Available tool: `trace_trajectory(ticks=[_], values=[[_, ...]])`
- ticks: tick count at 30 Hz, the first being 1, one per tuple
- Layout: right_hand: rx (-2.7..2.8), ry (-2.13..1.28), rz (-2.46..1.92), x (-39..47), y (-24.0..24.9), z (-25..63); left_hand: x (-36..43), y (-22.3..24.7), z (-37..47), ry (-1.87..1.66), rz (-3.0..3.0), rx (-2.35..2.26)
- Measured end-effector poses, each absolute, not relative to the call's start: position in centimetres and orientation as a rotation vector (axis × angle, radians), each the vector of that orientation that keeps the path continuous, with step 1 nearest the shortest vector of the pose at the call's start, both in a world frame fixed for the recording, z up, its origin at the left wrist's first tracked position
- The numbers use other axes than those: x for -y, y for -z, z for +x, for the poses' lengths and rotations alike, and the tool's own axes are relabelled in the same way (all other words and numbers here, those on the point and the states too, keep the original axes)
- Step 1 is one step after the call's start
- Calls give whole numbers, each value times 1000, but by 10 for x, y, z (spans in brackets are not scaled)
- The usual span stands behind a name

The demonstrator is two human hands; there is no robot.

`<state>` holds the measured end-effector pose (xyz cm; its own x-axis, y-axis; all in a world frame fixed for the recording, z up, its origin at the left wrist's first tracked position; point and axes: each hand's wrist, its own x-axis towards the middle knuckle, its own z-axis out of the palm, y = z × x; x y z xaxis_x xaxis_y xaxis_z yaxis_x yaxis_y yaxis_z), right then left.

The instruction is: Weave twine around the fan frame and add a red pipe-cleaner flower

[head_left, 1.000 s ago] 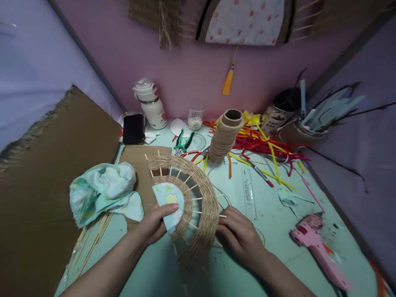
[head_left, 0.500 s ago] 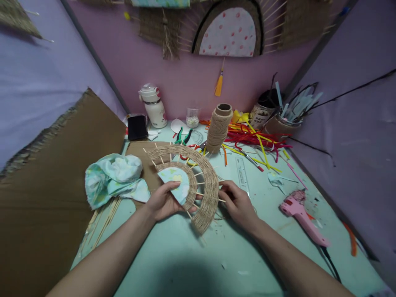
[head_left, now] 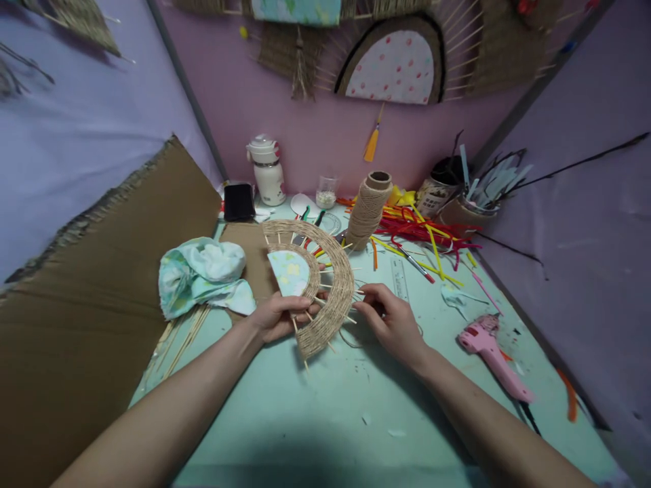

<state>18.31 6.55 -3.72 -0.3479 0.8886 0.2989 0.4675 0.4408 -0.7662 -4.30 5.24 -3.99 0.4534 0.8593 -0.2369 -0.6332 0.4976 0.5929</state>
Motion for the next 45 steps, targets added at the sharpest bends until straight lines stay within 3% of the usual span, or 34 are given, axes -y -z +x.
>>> trace_trajectory(ticks=[19, 33, 45], values=[[2112, -604, -852, -80, 57, 190, -50, 43, -48, -774, 471, -493], [2008, -458, -981, -89, 53, 200, -52, 51, -54, -736, 441, -620], [1935, -562, -985, -91, 51, 199, -49, 49, -58, -580, 437, -534]])
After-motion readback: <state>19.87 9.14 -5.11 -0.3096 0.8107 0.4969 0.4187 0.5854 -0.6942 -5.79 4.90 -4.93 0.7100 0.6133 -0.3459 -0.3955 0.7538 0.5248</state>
